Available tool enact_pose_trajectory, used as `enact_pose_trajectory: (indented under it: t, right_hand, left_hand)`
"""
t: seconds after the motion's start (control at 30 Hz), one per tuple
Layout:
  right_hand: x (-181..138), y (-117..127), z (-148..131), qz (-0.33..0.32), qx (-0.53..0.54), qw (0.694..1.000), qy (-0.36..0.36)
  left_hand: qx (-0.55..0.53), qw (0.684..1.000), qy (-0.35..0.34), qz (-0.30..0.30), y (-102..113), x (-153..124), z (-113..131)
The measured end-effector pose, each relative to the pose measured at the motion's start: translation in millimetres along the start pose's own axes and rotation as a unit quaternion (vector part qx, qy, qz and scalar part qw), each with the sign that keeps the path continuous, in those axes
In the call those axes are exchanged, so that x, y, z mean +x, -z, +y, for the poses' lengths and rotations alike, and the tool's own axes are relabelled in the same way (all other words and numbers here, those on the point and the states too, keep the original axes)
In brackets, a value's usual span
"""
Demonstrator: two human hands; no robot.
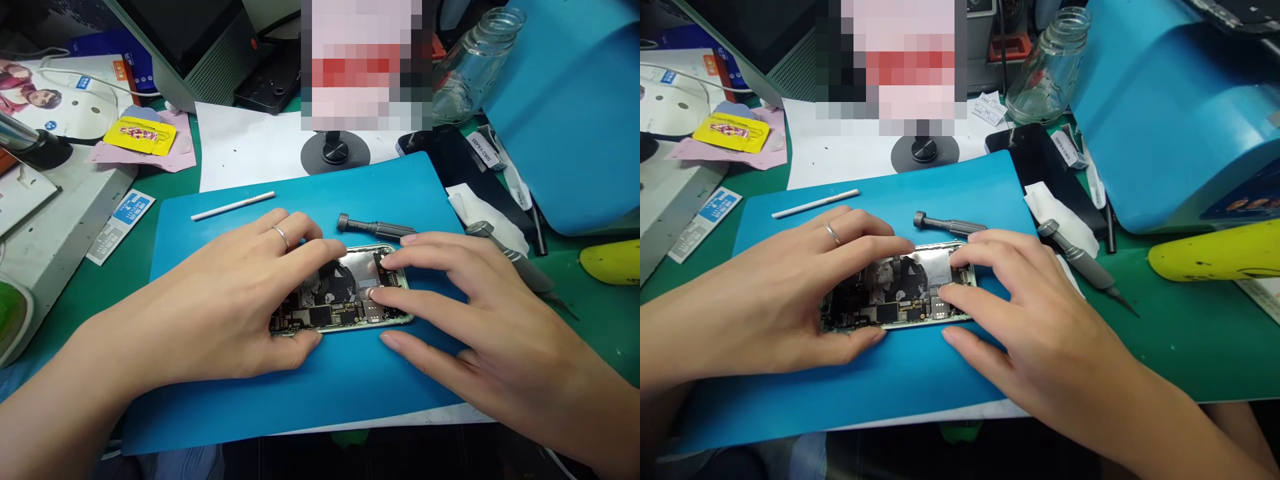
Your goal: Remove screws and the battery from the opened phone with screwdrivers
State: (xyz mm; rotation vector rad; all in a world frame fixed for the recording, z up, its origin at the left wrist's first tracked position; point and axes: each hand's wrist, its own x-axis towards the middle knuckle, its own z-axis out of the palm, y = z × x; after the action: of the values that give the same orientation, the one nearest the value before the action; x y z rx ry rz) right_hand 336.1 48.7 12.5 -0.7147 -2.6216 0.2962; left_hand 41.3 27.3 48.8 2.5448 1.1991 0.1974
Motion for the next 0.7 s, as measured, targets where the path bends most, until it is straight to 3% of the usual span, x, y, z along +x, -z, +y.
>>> enact_pose_trajectory:
  t: [0.7]
  right_hand:
    - [0.1, -0.1, 1.3, -0.01, 0.006, 1.0, 0.003]
  left_hand:
    - [-0.001, 1.0, 0.001, 0.004, 0.3, -0.6, -0.2]
